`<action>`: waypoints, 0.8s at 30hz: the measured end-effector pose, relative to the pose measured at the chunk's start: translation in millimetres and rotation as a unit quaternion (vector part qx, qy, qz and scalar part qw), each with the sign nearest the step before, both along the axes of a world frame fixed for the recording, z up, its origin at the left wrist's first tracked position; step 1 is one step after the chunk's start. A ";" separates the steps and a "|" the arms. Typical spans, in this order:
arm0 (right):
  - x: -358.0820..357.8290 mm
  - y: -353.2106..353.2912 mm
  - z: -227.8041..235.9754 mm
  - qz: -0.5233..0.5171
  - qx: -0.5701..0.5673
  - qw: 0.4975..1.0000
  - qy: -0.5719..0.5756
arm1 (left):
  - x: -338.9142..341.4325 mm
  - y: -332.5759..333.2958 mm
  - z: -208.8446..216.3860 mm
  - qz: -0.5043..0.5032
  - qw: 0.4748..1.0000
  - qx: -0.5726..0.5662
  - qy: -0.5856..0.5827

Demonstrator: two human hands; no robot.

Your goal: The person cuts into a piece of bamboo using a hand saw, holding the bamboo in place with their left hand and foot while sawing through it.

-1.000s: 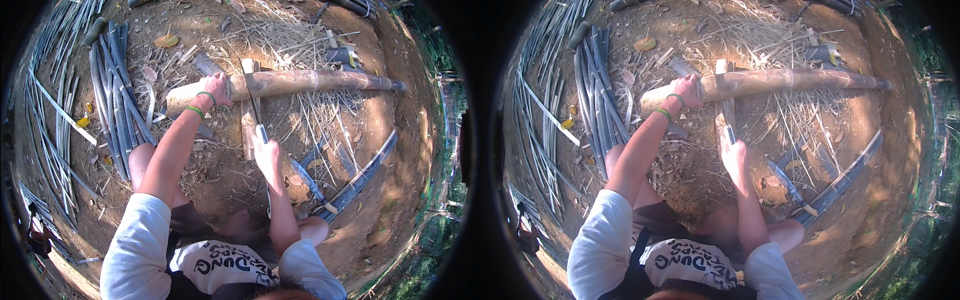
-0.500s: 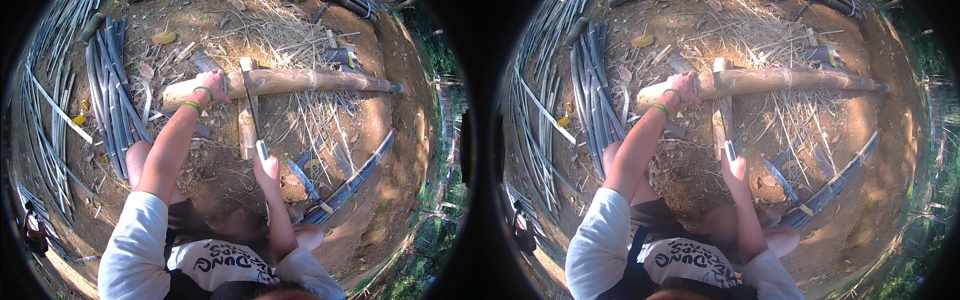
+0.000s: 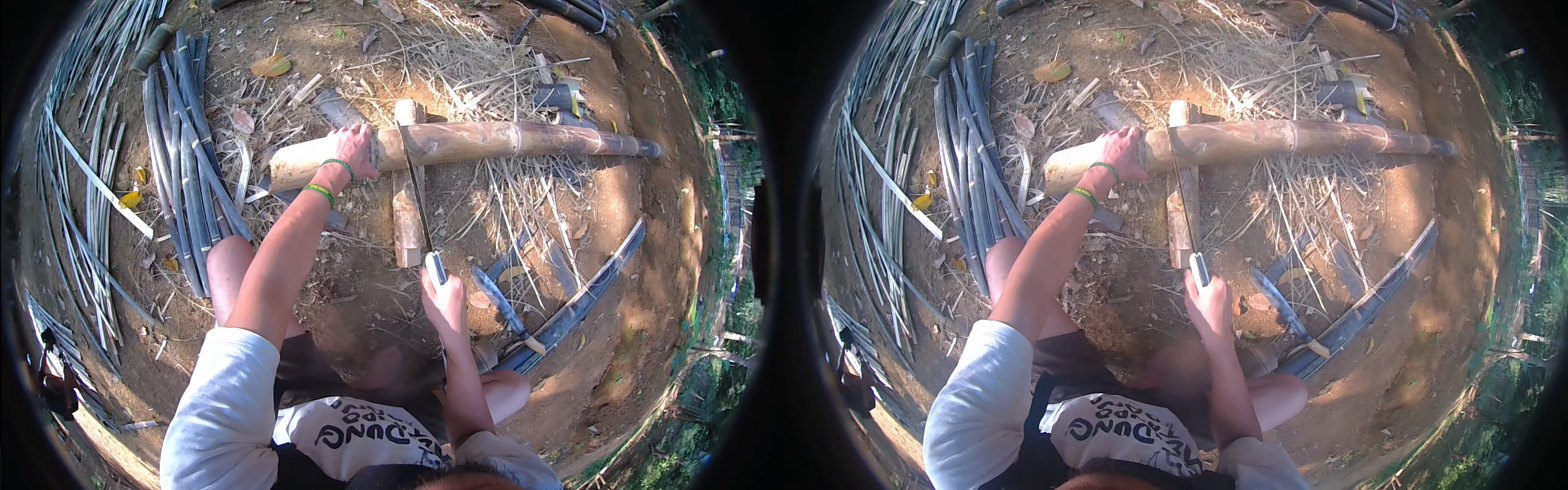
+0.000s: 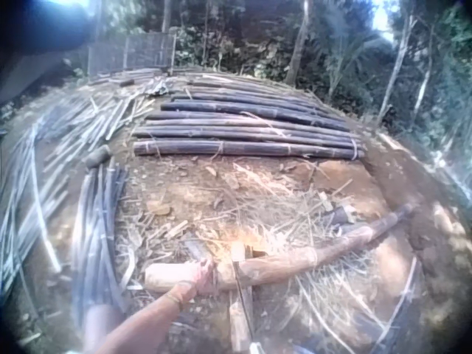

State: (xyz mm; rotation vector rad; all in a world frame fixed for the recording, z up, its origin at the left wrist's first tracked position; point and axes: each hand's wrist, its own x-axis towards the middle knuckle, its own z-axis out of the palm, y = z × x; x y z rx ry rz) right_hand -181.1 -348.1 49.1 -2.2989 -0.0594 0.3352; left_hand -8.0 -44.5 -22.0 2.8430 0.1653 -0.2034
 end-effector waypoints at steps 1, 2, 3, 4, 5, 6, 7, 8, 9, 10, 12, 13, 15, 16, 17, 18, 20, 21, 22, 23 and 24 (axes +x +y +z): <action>5.1 12.3 -13.9 0.015 0.039 0.999 -0.011 | -18.2 5.0 0.3 0.014 0.999 0.034 0.006; 37.2 38.8 -7.6 0.023 -0.020 0.999 0.031 | -14.5 11.5 2.6 0.017 0.998 0.043 0.037; 76.5 54.2 -25.9 0.010 -0.015 1.000 0.013 | -6.5 -1.8 10.2 0.005 0.999 0.010 0.040; 119.1 68.9 -45.3 -0.003 -0.031 0.999 -0.039 | 3.2 -18.7 9.8 -0.008 1.000 -0.004 0.020; 143.9 71.1 -57.0 -0.015 -0.043 0.995 -0.086 | 11.5 -32.8 6.9 -0.021 1.000 -0.014 0.004; 141.4 86.8 -48.6 -0.003 -0.032 0.998 -0.055 | 10.8 -9.7 1.9 -0.022 1.000 -0.008 -0.007; 129.1 103.1 -33.0 0.020 -0.022 0.999 -0.018 | 4.0 21.9 -10.7 -0.014 1.000 0.000 -0.011; 110.9 95.1 -20.3 0.030 -0.030 0.999 0.024 | -5.5 28.3 -24.1 -0.019 1.000 -0.011 -0.012; 83.6 59.9 -15.7 0.020 -0.052 0.998 0.040 | -1.7 5.7 -5.5 -0.016 0.998 -0.014 0.053; 51.1 44.9 -3.0 0.027 -0.051 0.997 0.042 | -7.1 18.8 -10.3 -0.007 1.000 -0.017 0.025; -2.8 6.2 -17.1 0.079 -0.037 0.993 -0.076 | -12.3 25.5 -16.1 0.006 1.000 -0.015 -0.010; 1.9 6.1 -22.2 0.065 -0.039 0.995 -0.071 | -13.4 12.7 -13.5 0.003 1.000 -0.009 -0.017; 21.6 15.3 -38.9 0.041 -0.040 0.997 -0.059 | -13.9 6.5 -3.5 -0.003 1.000 0.002 -0.008; 55.2 52.9 -14.9 -0.011 -0.036 0.999 0.012 | -11.4 7.0 1.8 -0.002 1.000 0.003 0.007; 98.4 58.8 -34.5 -0.005 -0.020 0.999 0.025 | 3.4 -11.7 7.7 -0.018 1.000 -0.005 0.012; 130.2 76.0 -47.7 -0.012 -0.049 0.999 -0.019 | 10.4 -17.5 4.0 -0.023 1.000 -0.010 0.015; 137.3 102.6 -49.9 -0.007 -0.046 0.999 -0.019 | 6.7 9.1 -5.8 -0.027 1.000 -0.001 -0.006; 122.8 97.0 -42.5 0.000 -0.046 0.999 0.014 | -1.8 15.3 -14.7 -0.030 1.000 -0.006 -0.008; 98.1 78.8 -24.8 0.017 -0.056 0.997 0.047 | -8.0 18.8 -17.8 -0.032 0.999 -0.007 0.013; 69.2 60.3 -4.6 0.033 -0.065 0.995 0.069 | -6.8 24.8 -12.2 -0.034 0.999 -0.007 0.024; 31.4 32.5 -18.2 0.023 -0.050 0.998 -0.008 | -1.7 21.0 -7.9 -0.040 0.999 -0.012 0.030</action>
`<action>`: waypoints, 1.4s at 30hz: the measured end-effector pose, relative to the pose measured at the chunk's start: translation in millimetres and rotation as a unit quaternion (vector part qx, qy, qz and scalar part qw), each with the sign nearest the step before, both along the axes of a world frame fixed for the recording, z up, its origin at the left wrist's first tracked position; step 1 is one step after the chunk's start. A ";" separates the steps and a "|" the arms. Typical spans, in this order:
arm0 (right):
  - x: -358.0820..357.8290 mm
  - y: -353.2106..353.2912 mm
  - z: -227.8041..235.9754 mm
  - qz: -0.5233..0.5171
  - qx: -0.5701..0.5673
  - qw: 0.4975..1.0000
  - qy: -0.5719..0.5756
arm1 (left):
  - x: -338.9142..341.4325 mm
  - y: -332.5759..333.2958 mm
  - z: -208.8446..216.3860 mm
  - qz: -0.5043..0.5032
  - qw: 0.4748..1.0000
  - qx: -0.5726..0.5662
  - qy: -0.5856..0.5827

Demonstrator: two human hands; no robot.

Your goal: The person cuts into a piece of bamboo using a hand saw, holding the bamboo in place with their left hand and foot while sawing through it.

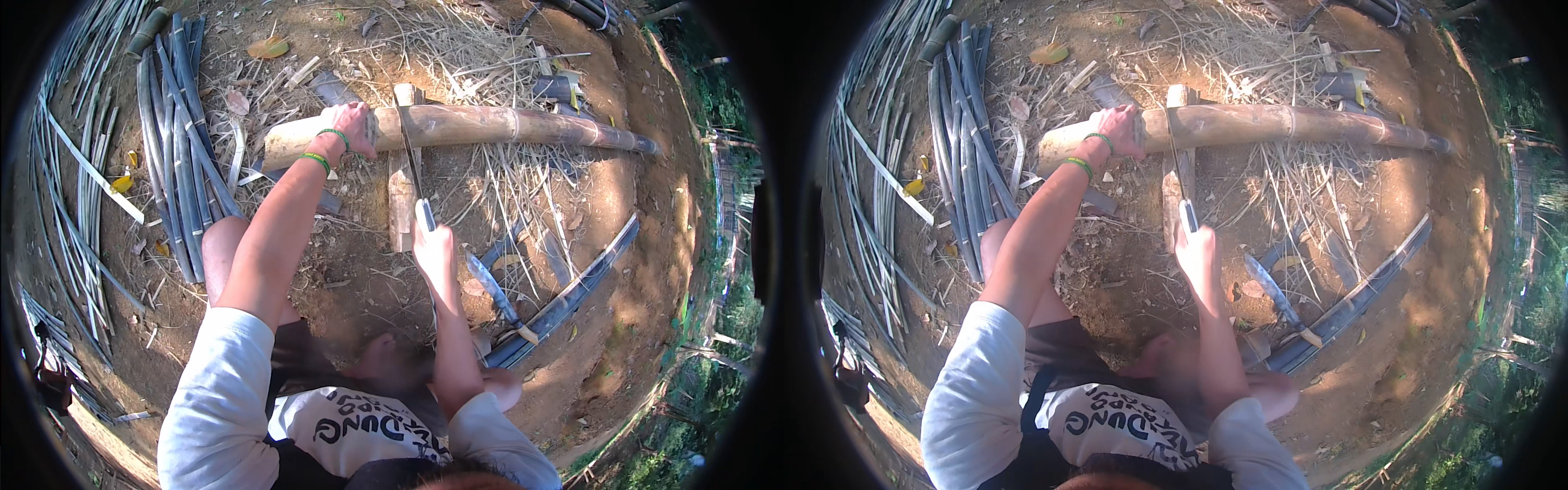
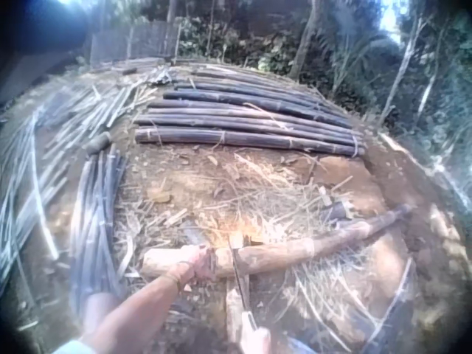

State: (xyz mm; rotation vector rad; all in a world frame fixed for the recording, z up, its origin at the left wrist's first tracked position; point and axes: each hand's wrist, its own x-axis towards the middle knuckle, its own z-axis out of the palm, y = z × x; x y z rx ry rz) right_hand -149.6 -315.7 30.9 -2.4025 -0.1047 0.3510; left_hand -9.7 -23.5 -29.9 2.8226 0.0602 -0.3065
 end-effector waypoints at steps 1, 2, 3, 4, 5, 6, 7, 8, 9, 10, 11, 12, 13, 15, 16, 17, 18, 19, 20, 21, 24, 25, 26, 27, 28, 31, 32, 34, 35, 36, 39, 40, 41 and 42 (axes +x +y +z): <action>-20.6 -18.6 -17.1 -0.002 0.021 0.997 -0.076 | -0.7 -5.4 0.7 0.011 1.000 -0.002 -0.010; -13.3 -17.0 -19.8 0.005 0.033 0.997 -0.075 | -4.0 -8.1 1.4 0.022 1.000 0.002 -0.020; -6.1 -11.5 -23.2 0.009 0.049 0.996 -0.071 | -5.8 -6.2 3.1 0.031 0.999 0.010 -0.028; -2.4 -4.0 -26.4 0.015 0.064 0.996 -0.063 | -6.5 -1.0 3.1 0.036 0.999 0.013 -0.022; 28.6 31.8 -5.1 -0.013 0.012 1.000 0.023 | -13.5 -2.6 -3.8 0.044 0.999 0.019 -0.007; 74.2 38.7 -50.2 -0.002 -0.003 0.999 0.032 | -8.8 -23.6 -5.8 0.036 0.999 0.012 -0.003; 99.7 70.1 -56.8 0.012 -0.030 0.998 0.055 | -13.9 -14.4 -5.3 0.048 0.998 0.029 0.006; 95.5 44.4 -71.0 -0.016 -0.039 0.998 0.039 | -16.0 -41.8 -14.9 0.055 0.998 0.004 0.031; 93.8 37.9 -82.2 -0.030 -0.033 0.999 0.012 | -34.4 -40.8 -23.2 0.104 0.990 -0.026 0.088; 54.0 31.2 -80.4 -0.033 0.011 0.999 -0.003 | -53.1 -20.0 -26.7 0.105 0.989 -0.019 0.102; 35.9 28.9 -67.6 -0.026 0.057 0.998 -0.027 | -60.9 -1.4 -31.4 0.100 0.995 0.005 0.026; 38.9 29.8 -67.1 -0.038 0.023 0.999 0.029 | -46.5 4.9 -20.0 0.102 0.994 0.010 0.045; 17.5 15.0 -74.2 -0.057 -0.027 0.992 0.113 | -51.8 -3.3 -18.4 0.096 0.991 0.004 0.095; 12.3 5.7 -72.8 -0.052 0.009 0.996 0.068 | -46.7 -8.6 -17.8 0.089 0.990 0.012 0.108; 9.7 6.6 -69.6 -0.046 0.032 0.997 0.045 | -47.8 -9.0 -22.7 0.087 0.991 0.022 0.097; 7.9 7.8 -66.5 -0.041 0.092 0.995 -0.003 | -49.0 -9.0 -27.0 0.084 0.992 0.032 0.085; 5.9 7.6 -52.6 -0.044 0.110 0.993 -0.012 | -43.6 -11.9 -25.8 0.087 0.987 0.036 0.134; 10.3 11.2 -36.5 -0.045 0.132 0.990 -0.027 | -42.5 -8.4 -25.8 0.087 0.987 0.032 0.134; 13.3 11.0 -26.4 -0.065 0.135 0.989 -0.009 | -43.9 -5.5 -25.4 0.086 0.987 0.028 0.134; 22.1 2.0 -26.4 -0.052 0.139 0.983 -0.105 | -42.1 -11.7 -26.2 0.080 0.988 0.016 0.129; 54.2 -16.2 -3.9 -0.082 0.071 0.991 -0.079 | -54.4 -10.7 -38.0 0.079 0.994 0.032 0.064; 67.9 -19.7 2.6 -0.070 0.071 0.991 -0.091 | -56.3 -1.9 -35.4 0.079 0.995 0.041 0.048; 80.1 -31.5 10.2 -0.065 0.057 0.990 -0.108 | -54.3 2.0 -27.0 0.080 0.995 0.023 0.062; 91.1 -49.7 10.0 -0.057 0.034 0.991 -0.115 | -53.5 9.0 -16.1 0.078 0.994 0.005 0.078; 96.9 -62.1 12.4 -0.066 0.003 0.984 -0.166 | -54.5 18.5 -4.5 0.076 0.992 -0.008 0.097; 116.8 -75.7 -4.5 -0.098 -0.022 0.984 -0.148 | -57.2 76.2 22.4 0.163 0.984 0.017 0.064; 125.2 -78.1 -16.7 -0.118 -0.041 0.978 -0.165 | -54.2 94.3 33.4 0.192 0.979 -0.005 0.071; 130.2 -72.6 -30.5 -0.144 -0.050 0.973 -0.176 | -52.1 125.2 48.0 0.259 0.964 0.034 0.046; 127.8 -57.9 -34.1 -0.150 -0.037 0.974 -0.168 | -55.8 134.9 50.7 0.297 0.950 0.094 0.012; 122.6 -35.8 -32.8 -0.154 -0.033 0.980 -0.117 | -62.6 135.5 54.2 0.287 0.947 0.136 -0.042; 117.2 -49.3 -40.3 -0.199 -0.128 0.955 -0.178 | -57.7 82.1 64.9 0.156 0.970 0.095 -0.160; 111.5 -45.7 -38.4 -0.230 -0.054 0.968 -0.083 | -59.4 59.7 66.3 0.108 0.977 0.083 -0.164; 112.4 -36.2 -27.7 -0.254 0.026 0.967 0.004 | -60.3 39.8 68.5 0.063 0.989 0.055 -0.122; 108.4 -26.2 -18.5 -0.234 0.080 0.969 0.029 | -62.0 17.2 72.3 0.013 0.999 0.025 -0.040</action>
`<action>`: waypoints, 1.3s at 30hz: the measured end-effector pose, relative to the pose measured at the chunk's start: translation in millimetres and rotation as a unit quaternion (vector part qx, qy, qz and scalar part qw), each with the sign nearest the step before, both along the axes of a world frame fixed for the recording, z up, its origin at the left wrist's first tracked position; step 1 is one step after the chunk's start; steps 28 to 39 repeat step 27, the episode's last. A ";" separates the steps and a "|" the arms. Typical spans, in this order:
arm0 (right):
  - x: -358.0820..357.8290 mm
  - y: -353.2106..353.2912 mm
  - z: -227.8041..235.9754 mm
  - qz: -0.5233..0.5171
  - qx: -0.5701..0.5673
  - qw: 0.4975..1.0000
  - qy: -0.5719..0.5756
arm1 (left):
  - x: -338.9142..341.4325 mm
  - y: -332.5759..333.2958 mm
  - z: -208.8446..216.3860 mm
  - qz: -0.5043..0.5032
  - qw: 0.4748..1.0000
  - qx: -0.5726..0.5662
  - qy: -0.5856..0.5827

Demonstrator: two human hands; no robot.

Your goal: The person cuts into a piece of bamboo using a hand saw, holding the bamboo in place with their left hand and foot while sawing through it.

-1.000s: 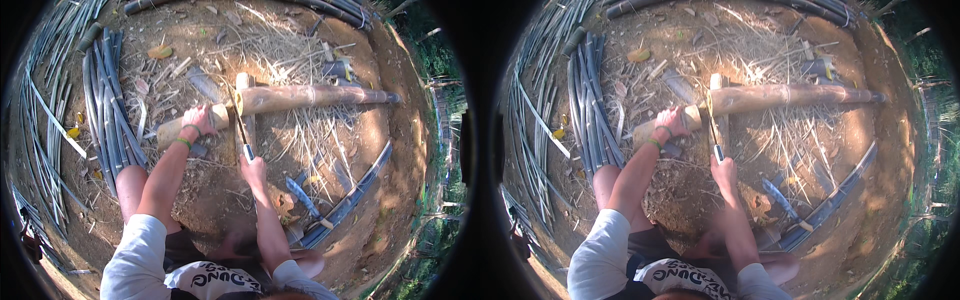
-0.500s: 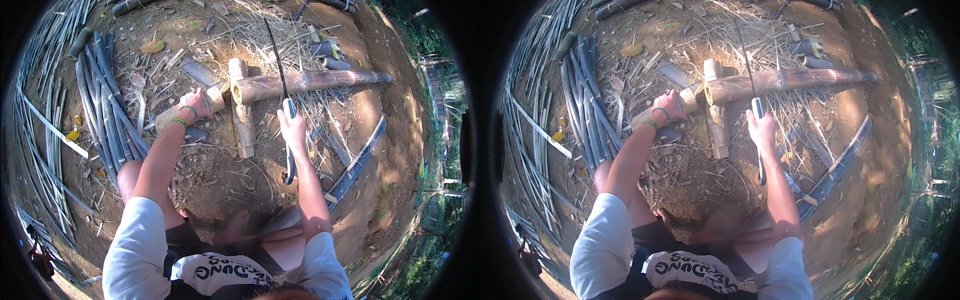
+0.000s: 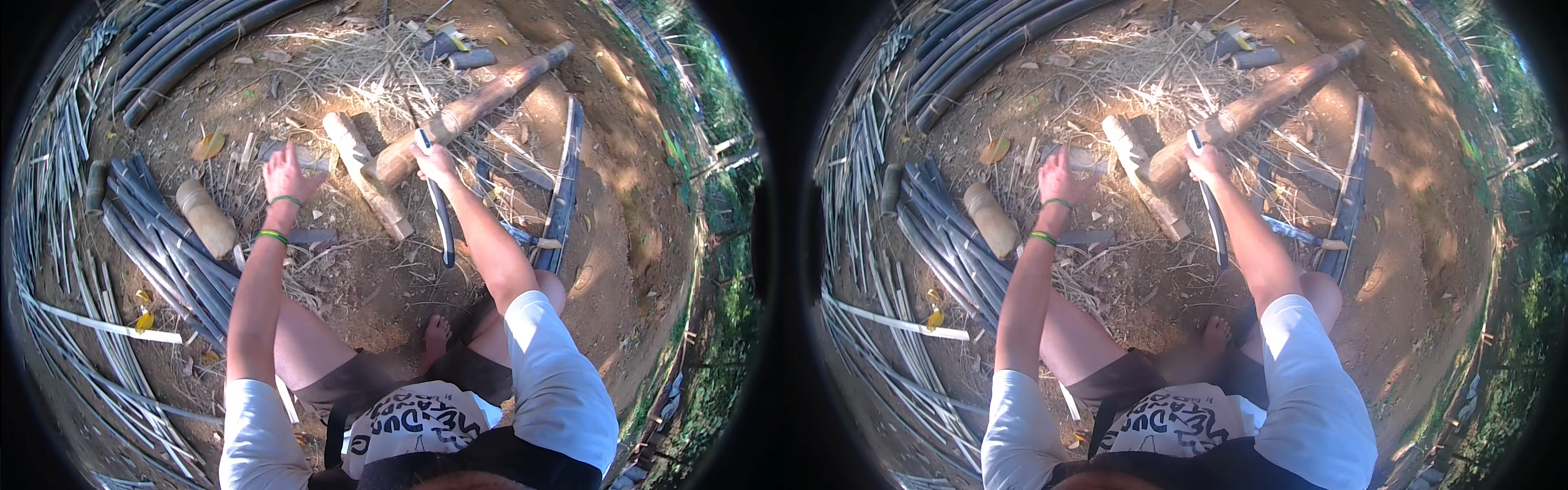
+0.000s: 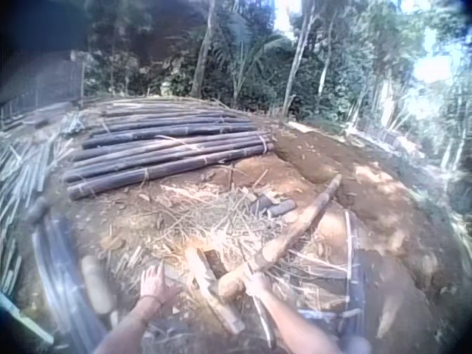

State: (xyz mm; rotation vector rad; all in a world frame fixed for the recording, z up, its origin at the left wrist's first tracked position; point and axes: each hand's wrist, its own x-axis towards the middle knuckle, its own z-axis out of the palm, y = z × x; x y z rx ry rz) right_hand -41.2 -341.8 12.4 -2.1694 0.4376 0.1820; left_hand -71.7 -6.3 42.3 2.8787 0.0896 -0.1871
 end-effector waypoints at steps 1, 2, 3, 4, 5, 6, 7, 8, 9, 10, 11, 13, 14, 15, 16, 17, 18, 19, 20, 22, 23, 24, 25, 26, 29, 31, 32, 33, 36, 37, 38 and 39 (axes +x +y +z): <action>6.2 -4.7 9.7 0.041 0.042 0.997 0.040 | 0.9 -32.3 -4.0 -0.035 0.998 -0.025 0.034; 11.1 -7.7 16.2 0.040 0.050 0.997 0.039 | -1.4 -67.3 -7.6 -0.091 0.995 -0.042 0.017; 18.1 -2.8 29.7 0.056 0.034 0.996 0.055 | -7.0 -92.4 -12.7 -0.141 0.989 -0.053 0.002; 22.7 15.2 49.8 0.087 0.021 0.995 0.050 | -6.3 -102.5 -16.4 -0.154 0.987 -0.036 0.037; 29.6 12.2 65.4 0.123 -0.033 0.991 0.047 | -6.7 -123.6 -15.4 -0.176 0.981 -0.032 0.072; 33.3 -8.4 75.7 0.162 -0.086 0.983 0.032 | -14.9 -151.0 -11.4 -0.151 0.986 -0.021 0.067; 31.0 -21.6 82.3 0.204 -0.131 0.970 0.029 | -16.1 -164.7 -11.7 -0.135 0.988 -0.005 0.069; 27.6 -40.0 93.1 0.197 -0.122 0.973 -0.009 | -14.0 -177.9 -10.2 -0.119 0.990 0.011 0.071; 19.1 -48.5 101.8 0.195 -0.104 0.974 -0.045 | -13.5 -181.9 -15.0 -0.098 0.992 0.034 0.079; 7.8 -43.5 121.8 0.213 -0.122 0.968 -0.048 | -6.7 -166.2 -20.4 -0.104 0.989 0.041 0.097; -3.9 -61.2 132.0 0.199 -0.143 0.968 -0.049 | -3.7 -166.4 -26.4 -0.105 0.989 0.056 0.091; -37.6 -95.1 140.9 0.153 -0.207 0.962 -0.087 | -1.7 -172.1 -39.7 -0.110 0.987 0.090 0.079; -60.5 -111.8 136.3 0.104 -0.212 0.970 -0.060 | -7.9 -176.3 -43.5 -0.118 0.983 0.109 0.084; -76.8 -128.7 134.0 0.059 -0.217 0.973 -0.045 | -1.8 -177.9 -50.3 -0.107 0.987 0.104 0.065; -90.3 -144.6 129.0 0.049 -0.230 0.969 -0.072 | 11.4 -171.4 -63.5 -0.091 0.990 0.101 0.043; -109.3 -165.9 116.7 0.036 -0.247 0.964 -0.093 | 18.6 -171.6 -70.9 -0.080 0.992 0.093 0.025; -134.4 -188.1 99.0 -0.002 -0.257 0.965 -0.044 | 15.7 -178.7 -72.6 -0.084 0.990 0.106 0.033; -156.1 -205.4 80.4 -0.037 -0.263 0.964 0.002 | 17.5 -178.6 -75.0 -0.082 0.992 0.094 0.022; -180.8 -229.8 56.2 -0.070 -0.282 0.956 0.038 | 16.7 -179.9 -79.2 -0.081 0.993 0.079 0.014; -226.9 -270.5 13.0 -0.121 -0.297 0.944 0.079 | 9.5 -191.3 -76.9 -0.092 0.992 0.090 0.018; -230.1 -272.6 -3.0 -0.134 -0.284 0.947 0.068 | 21.6 -180.2 -82.1 -0.067 0.993 0.094 -0.003; -245.0 -286.5 -19.6 -0.142 -0.287 0.946 0.056 | 25.6 -184.2 -77.7 -0.060 0.992 0.107 0.028; -261.7 -304.1 -33.0 -0.152 -0.294 0.942 0.045 | 28.5 -192.5 -69.6 -0.056 0.990 0.116 0.060; -273.7 -315.8 -44.0 -0.160 -0.299 0.940 0.035 | 30.3 -199.7 -59.7 -0.047 0.986 0.124 0.102; -273.6 -315.7 -49.8 -0.192 -0.263 0.944 0.051 | 34.8 -199.5 -42.6 -0.032 0.980 0.138 0.139; -273.6 -315.7 -49.8 -0.192 -0.263 0.944 0.051 | 34.8 -199.5 -42.6 -0.032 0.980 0.138 0.139; -273.6 -315.7 -49.8 -0.192 -0.263 0.944 0.051 | 34.8 -199.5 -42.6 -0.032 0.980 0.138 0.139; -273.6 -315.7 -49.8 -0.192 -0.263 0.944 0.051 | 34.8 -199.5 -42.6 -0.032 0.980 0.138 0.139; -273.6 -315.7 -49.8 -0.192 -0.263 0.944 0.051 | 34.8 -199.5 -42.6 -0.032 0.980 0.138 0.139; -273.6 -315.7 -49.8 -0.192 -0.263 0.944 0.051 | 34.8 -199.5 -42.6 -0.032 0.980 0.138 0.139; -273.6 -315.7 -49.8 -0.192 -0.263 0.944 0.051 | 34.8 -199.5 -42.6 -0.032 0.980 0.138 0.139; -273.6 -315.7 -49.8 -0.192 -0.263 0.944 0.051 | 34.8 -199.5 -42.6 -0.032 0.980 0.138 0.139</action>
